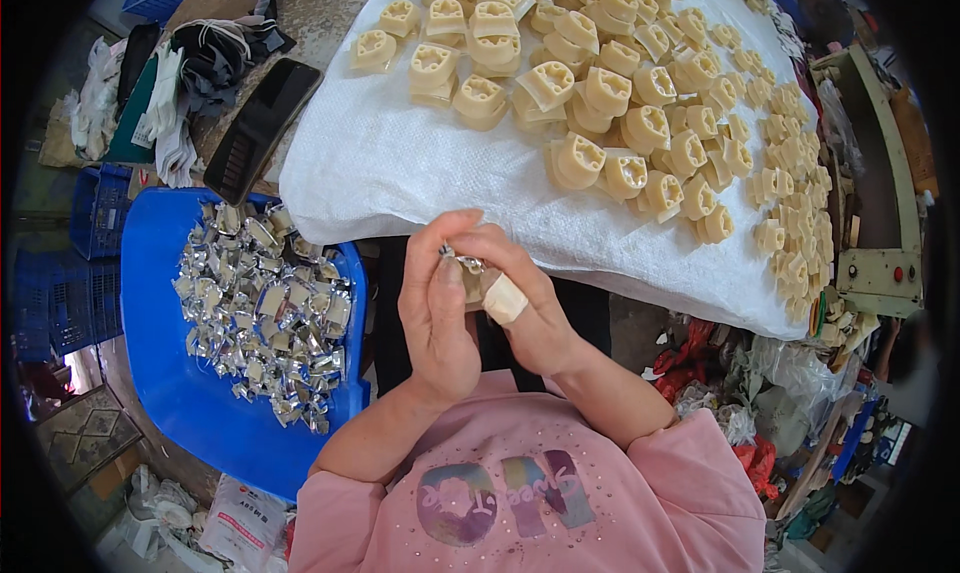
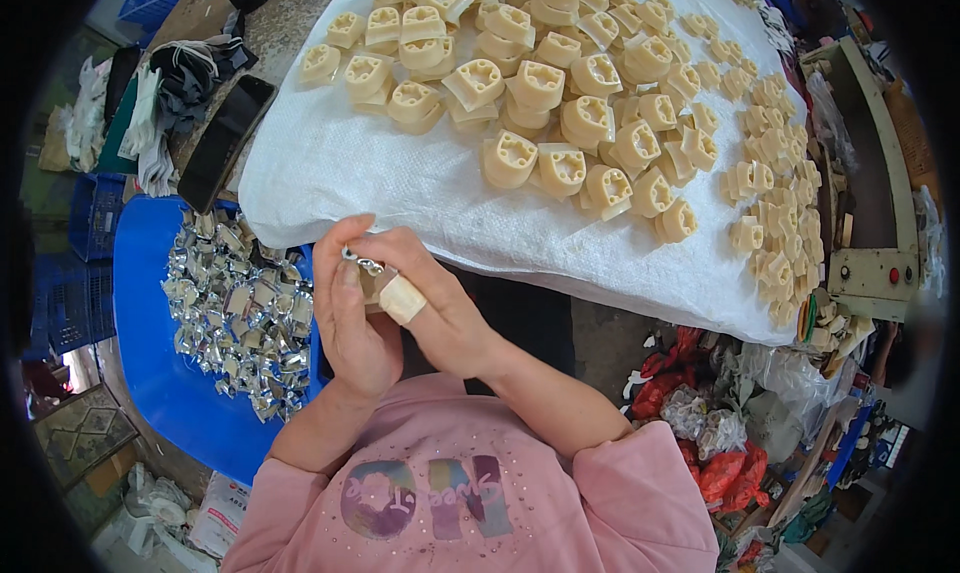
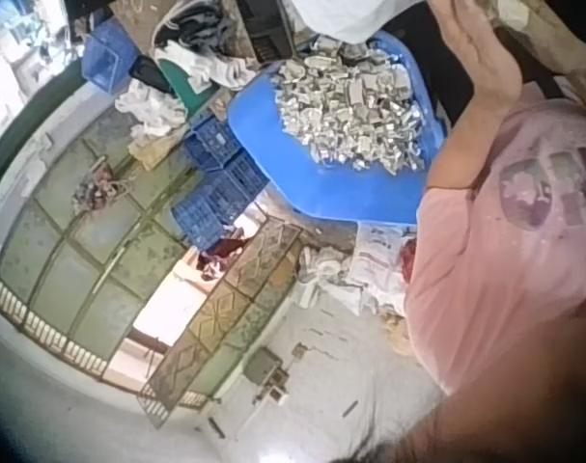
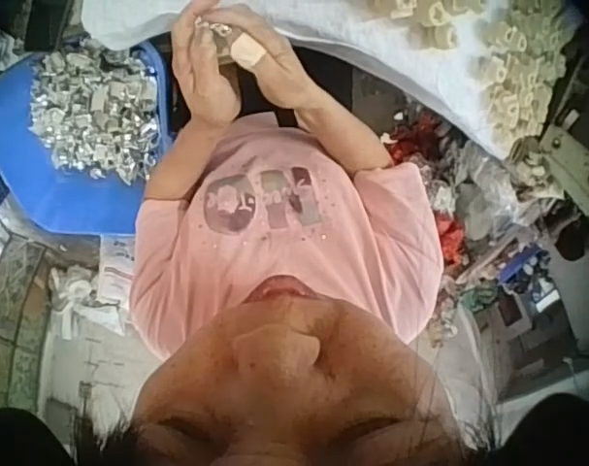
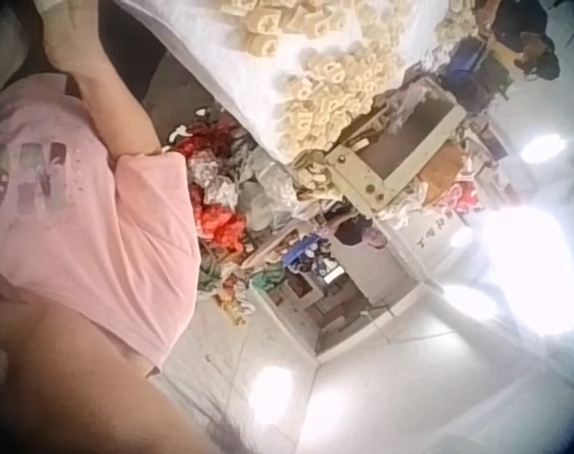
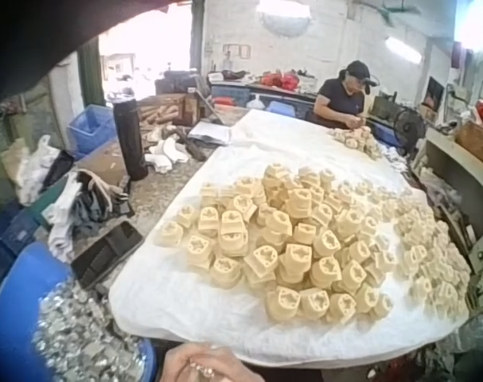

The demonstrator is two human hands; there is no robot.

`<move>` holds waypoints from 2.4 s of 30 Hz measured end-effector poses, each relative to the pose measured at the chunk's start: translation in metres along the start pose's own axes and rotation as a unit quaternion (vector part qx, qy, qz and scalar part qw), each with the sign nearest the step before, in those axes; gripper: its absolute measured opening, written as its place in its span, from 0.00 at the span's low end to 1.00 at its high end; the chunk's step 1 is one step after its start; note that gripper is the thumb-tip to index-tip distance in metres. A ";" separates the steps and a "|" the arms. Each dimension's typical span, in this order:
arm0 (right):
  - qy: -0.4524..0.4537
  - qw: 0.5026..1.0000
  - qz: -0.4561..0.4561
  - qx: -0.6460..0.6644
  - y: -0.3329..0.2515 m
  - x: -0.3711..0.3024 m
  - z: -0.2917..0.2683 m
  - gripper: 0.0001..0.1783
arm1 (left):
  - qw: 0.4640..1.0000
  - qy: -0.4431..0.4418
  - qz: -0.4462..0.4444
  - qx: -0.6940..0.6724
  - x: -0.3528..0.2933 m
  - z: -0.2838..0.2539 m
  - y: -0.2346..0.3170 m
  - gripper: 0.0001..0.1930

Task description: Manually fitting and assembling small white components into cream-colored molded shoe lasts or components.

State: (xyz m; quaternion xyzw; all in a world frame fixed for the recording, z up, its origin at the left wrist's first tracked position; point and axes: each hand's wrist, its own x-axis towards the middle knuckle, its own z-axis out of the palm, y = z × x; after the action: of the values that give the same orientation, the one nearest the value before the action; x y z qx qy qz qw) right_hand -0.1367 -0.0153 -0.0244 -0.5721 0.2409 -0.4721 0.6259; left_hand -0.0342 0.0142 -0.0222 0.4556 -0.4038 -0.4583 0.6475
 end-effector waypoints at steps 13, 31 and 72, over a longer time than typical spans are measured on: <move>-0.005 0.987 0.157 -0.037 -0.009 0.004 -0.018 0.24 | 0.966 -0.102 -0.136 -0.193 0.010 -0.012 0.003 0.49; -0.015 0.983 0.073 -0.167 -0.004 0.005 -0.018 0.30 | 0.984 -0.097 0.068 0.130 0.006 -0.019 0.005 0.46; 0.106 0.972 0.136 -0.159 0.013 -0.004 -0.011 0.10 | 0.901 0.012 0.231 0.367 0.001 -0.019 0.000 0.24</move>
State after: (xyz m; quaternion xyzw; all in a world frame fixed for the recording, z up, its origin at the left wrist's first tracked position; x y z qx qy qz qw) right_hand -0.1439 -0.0190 -0.0401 -0.5727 0.4540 -0.3961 0.5559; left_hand -0.0162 0.0178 -0.0274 0.5604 -0.6292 -0.1099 0.5273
